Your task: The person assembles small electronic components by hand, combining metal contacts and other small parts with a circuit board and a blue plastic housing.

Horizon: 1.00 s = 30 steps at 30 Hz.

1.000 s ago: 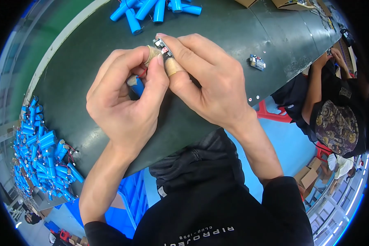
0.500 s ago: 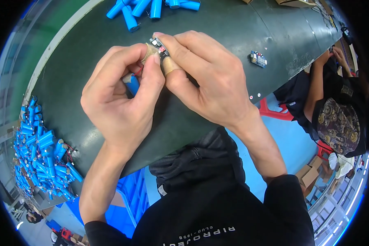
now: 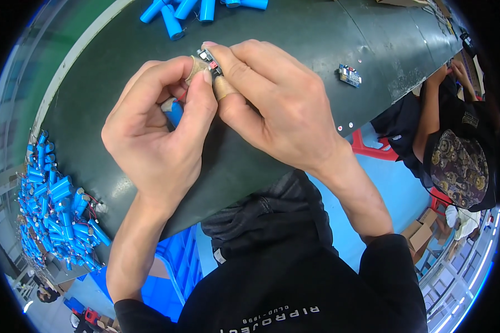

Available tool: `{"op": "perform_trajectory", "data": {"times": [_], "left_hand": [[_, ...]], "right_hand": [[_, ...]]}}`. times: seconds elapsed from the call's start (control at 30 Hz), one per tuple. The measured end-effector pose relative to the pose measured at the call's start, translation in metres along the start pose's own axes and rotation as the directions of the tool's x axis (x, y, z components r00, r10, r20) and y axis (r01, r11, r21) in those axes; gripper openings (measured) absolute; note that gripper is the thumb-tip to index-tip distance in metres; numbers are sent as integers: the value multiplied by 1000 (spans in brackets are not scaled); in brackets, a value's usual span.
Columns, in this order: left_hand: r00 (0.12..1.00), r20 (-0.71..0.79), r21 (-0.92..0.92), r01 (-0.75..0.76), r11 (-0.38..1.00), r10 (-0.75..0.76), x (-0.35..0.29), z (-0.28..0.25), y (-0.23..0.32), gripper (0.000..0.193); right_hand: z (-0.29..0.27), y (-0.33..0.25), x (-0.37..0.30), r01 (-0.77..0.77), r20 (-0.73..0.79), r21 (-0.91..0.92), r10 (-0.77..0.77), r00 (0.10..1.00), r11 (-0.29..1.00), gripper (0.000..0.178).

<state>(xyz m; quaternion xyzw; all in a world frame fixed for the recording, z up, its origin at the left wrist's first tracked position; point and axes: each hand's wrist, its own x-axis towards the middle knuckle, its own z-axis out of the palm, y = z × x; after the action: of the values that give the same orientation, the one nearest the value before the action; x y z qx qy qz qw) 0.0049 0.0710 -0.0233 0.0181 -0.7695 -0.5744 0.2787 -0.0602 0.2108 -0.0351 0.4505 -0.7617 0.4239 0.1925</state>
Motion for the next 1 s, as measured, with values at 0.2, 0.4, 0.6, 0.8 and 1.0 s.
{"op": "perform_trajectory", "data": {"times": [0.2,0.4,0.6,0.8,1.0], "left_hand": [[1000,13,0,5,1000,-5,0,-1,3,16],[997,-33,-116,-74,990,71,1,3,2,16],[989,-9,-21,-149,989,148,2,0,-2,18],[982,9,64,-189,980,189,3,-2,-2,18],[977,3,62,-213,975,213,2,0,-2,17]], "right_hand": [[1,0,1,18,-46,18,-17,999,1000,35],[2,-6,3,-23,-165,68,34,986,997,33],[3,-4,1,-42,-160,100,58,985,994,33],[1,-3,2,-17,-131,104,30,991,994,34],[2,-3,1,-10,-126,104,23,992,995,32]]}}
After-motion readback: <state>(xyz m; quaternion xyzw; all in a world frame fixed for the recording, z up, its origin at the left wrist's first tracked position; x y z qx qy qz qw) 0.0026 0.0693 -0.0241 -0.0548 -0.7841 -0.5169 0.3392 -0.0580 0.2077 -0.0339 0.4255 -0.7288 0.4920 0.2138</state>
